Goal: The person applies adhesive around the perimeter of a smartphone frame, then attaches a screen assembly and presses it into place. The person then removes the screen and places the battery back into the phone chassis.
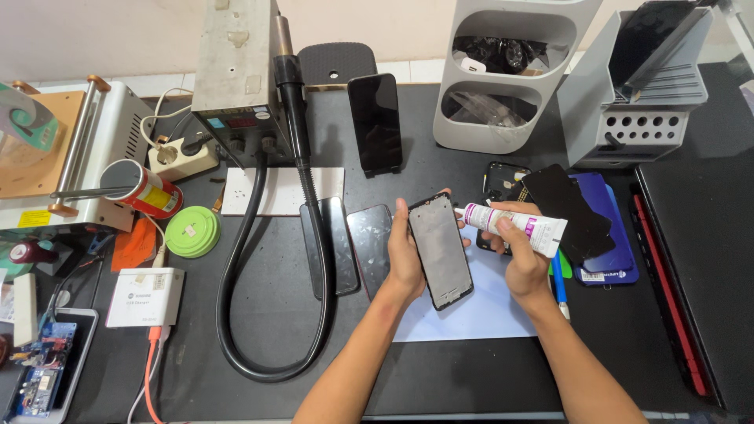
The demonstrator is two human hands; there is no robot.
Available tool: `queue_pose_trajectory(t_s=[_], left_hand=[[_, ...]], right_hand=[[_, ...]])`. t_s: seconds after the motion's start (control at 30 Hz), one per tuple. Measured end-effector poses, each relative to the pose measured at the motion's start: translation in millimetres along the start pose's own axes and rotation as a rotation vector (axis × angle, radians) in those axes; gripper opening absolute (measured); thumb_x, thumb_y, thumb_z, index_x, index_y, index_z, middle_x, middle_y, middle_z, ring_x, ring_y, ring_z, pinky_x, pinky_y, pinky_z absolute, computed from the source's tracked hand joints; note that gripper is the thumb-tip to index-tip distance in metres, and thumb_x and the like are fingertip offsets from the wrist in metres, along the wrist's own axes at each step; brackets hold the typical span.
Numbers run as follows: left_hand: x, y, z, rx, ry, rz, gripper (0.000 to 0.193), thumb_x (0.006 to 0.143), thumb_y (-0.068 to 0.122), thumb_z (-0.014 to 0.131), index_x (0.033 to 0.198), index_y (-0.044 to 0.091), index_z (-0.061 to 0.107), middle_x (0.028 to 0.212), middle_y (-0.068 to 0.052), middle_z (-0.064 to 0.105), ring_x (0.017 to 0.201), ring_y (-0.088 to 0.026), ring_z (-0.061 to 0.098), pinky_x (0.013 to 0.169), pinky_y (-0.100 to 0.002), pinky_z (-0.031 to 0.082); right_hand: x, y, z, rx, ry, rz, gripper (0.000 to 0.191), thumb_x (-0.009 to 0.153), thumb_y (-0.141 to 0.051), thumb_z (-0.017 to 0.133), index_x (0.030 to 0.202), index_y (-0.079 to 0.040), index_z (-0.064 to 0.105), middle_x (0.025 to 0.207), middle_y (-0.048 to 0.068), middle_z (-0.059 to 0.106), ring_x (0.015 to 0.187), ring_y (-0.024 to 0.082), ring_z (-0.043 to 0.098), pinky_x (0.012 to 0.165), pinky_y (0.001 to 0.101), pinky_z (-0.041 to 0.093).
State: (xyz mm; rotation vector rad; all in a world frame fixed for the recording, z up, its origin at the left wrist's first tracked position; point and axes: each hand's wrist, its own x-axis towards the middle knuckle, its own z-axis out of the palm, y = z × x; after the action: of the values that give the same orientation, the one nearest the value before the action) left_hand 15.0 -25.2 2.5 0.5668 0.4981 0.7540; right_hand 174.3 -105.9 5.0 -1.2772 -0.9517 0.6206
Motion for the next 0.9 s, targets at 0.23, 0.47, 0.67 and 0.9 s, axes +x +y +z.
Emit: queue_pose_trajectory(t_s=[0.23, 0.47, 0.67, 0.9], left_hand=[[0.9, 1.0, -0.6, -0.031, -0.024, 0.029, 0.083, 0.104, 0.067, 0.015, 0.151, 0.007, 0.048, 0.110, -0.011, 0.066, 0.085, -0.027, 0.070, 0.073, -0.038, 0.060], [1.0, 1.1, -1.3, -0.021, -0.026, 0.028, 0.083, 0.104, 0.067, 0.014, 0.151, 0.007, 0.049, 0.111, -0.012, 0.066, 0.085, -0.027, 0.070, 0.073, -0.038, 0.060], [2.6, 0.4, -4.2, -0.042, -0.025, 0.041, 0.082, 0.104, 0.066, 0.016, 0.149, 0.007, 0.050, 0.116, -0.012, 0.066, 0.085, -0.028, 0.070, 0.073, -0.039, 0.060], [3.6, -0.5, -5.1, -0.054, -0.018, 0.053, 0.080, 0.105, 0.066, 0.018, 0.149, 0.007, 0.050, 0.116, -0.011, 0.065, 0.083, -0.028, 0.071, 0.071, -0.039, 0.060]], right_hand=[[-0.5, 1.1, -0.2, -0.012, 0.005, -0.009, 0.028, 0.100, -0.021, 0.055, 0.116, 0.001, 0.064, 0.082, 0.010, 0.069, 0.067, 0.009, 0.057, 0.061, 0.0241, 0.045], [-0.8, 1.7, -0.8, -0.007, -0.004, -0.004, 0.028, 0.099, -0.020, 0.055, 0.116, 0.001, 0.064, 0.083, 0.009, 0.069, 0.068, 0.010, 0.057, 0.061, 0.0239, 0.045], [-1.6, 5.1, -1.6, 0.020, 0.012, 0.006, 0.026, 0.099, -0.019, 0.056, 0.114, 0.001, 0.064, 0.083, 0.008, 0.068, 0.069, 0.010, 0.059, 0.062, 0.0241, 0.046], [-1.8, 6.8, -2.3, -0.003, 0.012, 0.012, 0.026, 0.098, -0.018, 0.057, 0.114, 0.000, 0.065, 0.081, 0.009, 0.068, 0.067, 0.010, 0.058, 0.062, 0.0242, 0.046]])
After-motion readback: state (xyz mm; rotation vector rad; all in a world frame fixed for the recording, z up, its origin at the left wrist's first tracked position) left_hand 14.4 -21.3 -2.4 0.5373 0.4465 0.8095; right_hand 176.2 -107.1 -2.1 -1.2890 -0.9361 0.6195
